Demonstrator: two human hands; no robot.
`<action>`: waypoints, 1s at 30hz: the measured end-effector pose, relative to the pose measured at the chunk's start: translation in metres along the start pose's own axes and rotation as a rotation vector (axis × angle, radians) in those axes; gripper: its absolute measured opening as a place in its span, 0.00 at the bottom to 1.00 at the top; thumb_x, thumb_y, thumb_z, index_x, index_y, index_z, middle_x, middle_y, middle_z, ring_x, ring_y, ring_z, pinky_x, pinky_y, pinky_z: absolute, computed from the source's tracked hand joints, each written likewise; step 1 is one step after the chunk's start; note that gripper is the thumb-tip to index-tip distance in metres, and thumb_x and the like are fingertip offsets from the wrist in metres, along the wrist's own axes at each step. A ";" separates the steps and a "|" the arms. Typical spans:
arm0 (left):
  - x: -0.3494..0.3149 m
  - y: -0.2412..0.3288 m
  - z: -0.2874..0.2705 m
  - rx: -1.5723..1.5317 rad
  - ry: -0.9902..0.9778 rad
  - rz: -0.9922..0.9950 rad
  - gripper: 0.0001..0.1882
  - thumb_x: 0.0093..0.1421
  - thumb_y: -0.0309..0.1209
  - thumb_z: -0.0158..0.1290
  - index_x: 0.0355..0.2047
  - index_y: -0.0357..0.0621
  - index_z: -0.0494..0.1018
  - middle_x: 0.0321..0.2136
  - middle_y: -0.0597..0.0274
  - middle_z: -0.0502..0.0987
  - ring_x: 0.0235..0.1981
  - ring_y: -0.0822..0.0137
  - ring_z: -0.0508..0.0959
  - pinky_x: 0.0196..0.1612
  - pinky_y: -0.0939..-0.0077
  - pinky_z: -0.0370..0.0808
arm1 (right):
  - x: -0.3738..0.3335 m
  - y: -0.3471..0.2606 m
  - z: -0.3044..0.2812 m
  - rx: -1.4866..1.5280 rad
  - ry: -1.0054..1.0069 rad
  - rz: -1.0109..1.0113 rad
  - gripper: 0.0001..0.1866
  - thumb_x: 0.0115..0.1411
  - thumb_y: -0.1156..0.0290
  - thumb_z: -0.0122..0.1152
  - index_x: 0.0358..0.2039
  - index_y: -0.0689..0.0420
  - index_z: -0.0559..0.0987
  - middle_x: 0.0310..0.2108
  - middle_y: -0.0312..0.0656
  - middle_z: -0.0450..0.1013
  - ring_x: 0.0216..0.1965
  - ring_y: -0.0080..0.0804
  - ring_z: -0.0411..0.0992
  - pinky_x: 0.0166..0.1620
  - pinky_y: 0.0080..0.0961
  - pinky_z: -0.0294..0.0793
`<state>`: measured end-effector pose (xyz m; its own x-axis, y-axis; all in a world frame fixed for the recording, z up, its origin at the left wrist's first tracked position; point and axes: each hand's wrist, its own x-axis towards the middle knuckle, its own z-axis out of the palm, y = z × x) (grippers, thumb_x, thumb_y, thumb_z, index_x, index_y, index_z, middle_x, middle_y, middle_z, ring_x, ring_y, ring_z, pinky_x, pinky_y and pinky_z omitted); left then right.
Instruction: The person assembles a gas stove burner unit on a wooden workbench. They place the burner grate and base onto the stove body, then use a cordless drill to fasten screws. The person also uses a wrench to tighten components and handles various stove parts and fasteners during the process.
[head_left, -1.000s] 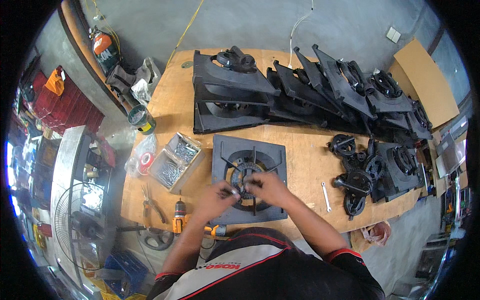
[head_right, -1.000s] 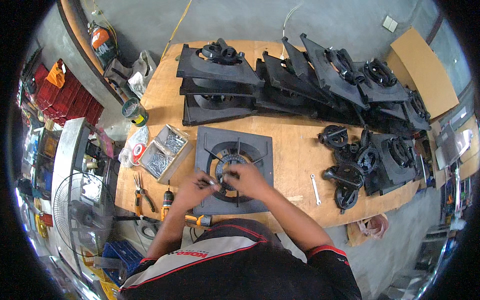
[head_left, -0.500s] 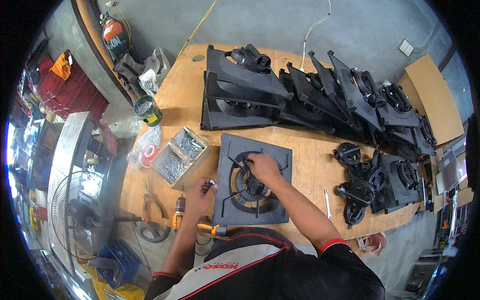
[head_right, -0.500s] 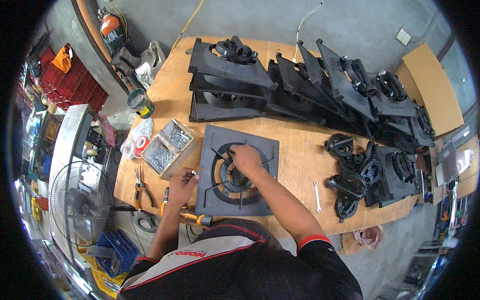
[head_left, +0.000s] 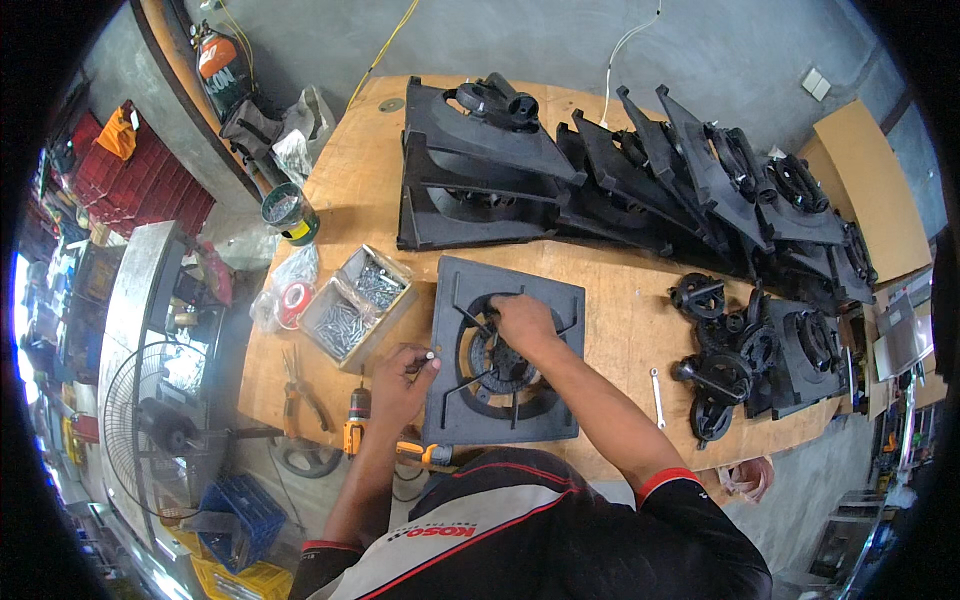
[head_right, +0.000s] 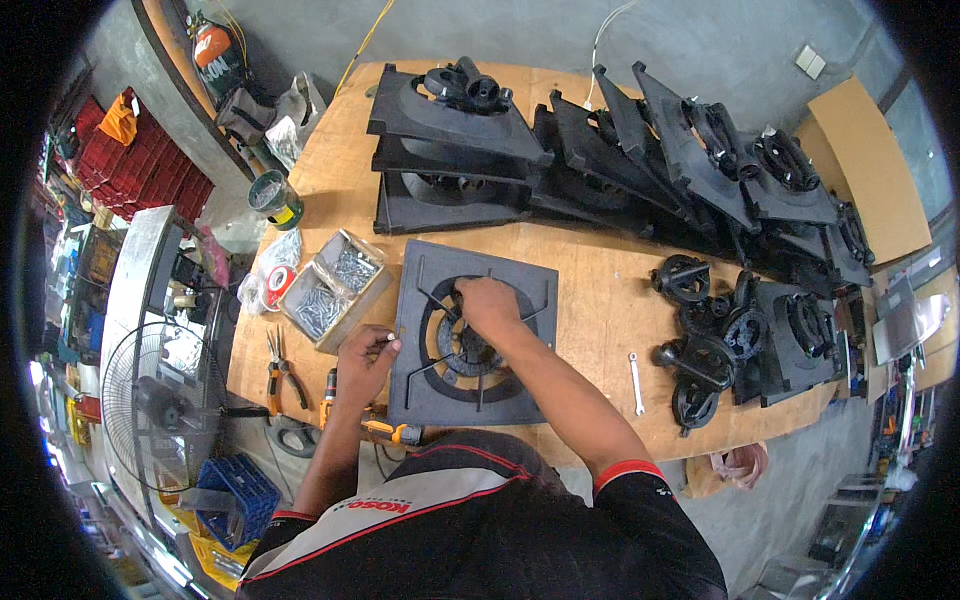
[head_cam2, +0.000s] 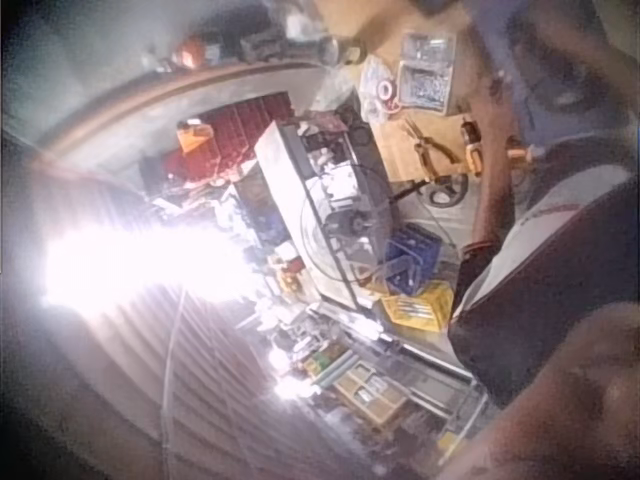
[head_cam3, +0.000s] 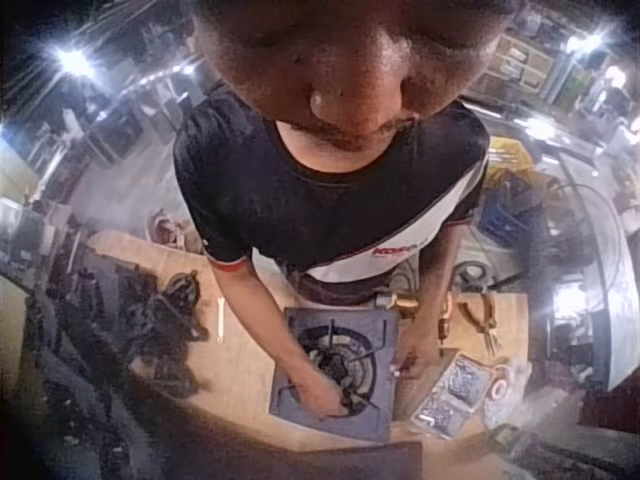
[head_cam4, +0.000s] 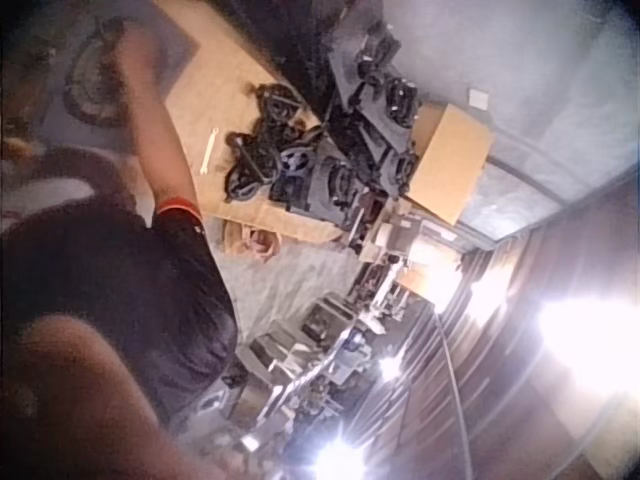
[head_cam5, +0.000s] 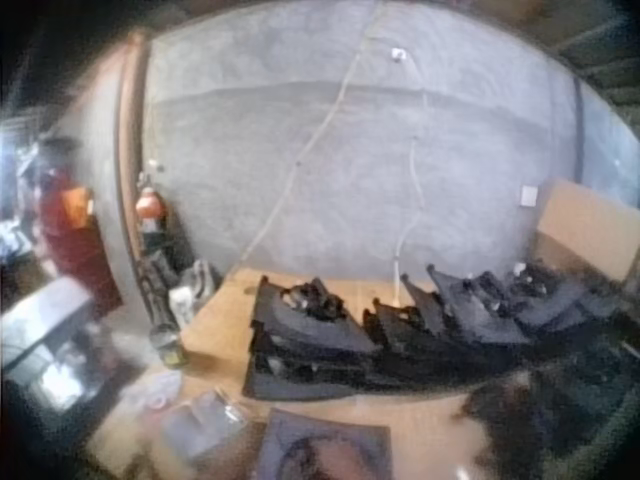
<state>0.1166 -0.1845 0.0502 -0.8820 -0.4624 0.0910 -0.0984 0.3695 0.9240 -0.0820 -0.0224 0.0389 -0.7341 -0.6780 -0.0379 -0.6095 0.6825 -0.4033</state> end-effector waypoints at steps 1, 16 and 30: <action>0.001 -0.001 0.000 0.008 -0.002 0.007 0.11 0.60 0.32 0.62 0.35 0.35 0.78 0.34 0.53 0.79 0.36 0.59 0.82 0.39 0.69 0.77 | 0.000 0.001 0.002 0.003 0.022 0.001 0.11 0.60 0.63 0.60 0.40 0.53 0.83 0.35 0.51 0.80 0.41 0.54 0.77 0.44 0.50 0.76; -0.009 0.048 0.028 0.475 -0.343 0.440 0.11 0.50 0.33 0.65 0.33 0.43 0.79 0.41 0.59 0.77 0.46 0.54 0.76 0.49 0.58 0.73 | -0.107 -0.020 -0.029 0.763 -0.288 0.055 0.13 0.56 0.64 0.70 0.35 0.61 0.83 0.27 0.49 0.78 0.29 0.36 0.77 0.36 0.31 0.74; -0.020 -0.038 -0.005 -0.640 -0.524 -0.653 0.37 0.55 0.31 0.64 0.63 0.33 0.62 0.57 0.52 0.73 0.57 0.59 0.73 0.59 0.64 0.69 | -0.117 -0.012 0.012 0.233 -0.149 -0.157 0.12 0.56 0.63 0.65 0.37 0.57 0.82 0.36 0.47 0.76 0.44 0.50 0.73 0.49 0.43 0.73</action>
<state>0.1404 -0.1927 0.0153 -0.8495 0.0440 -0.5258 -0.4990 -0.3910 0.7734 0.0145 0.0455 0.0365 -0.5737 -0.8146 -0.0854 -0.6143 0.4970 -0.6129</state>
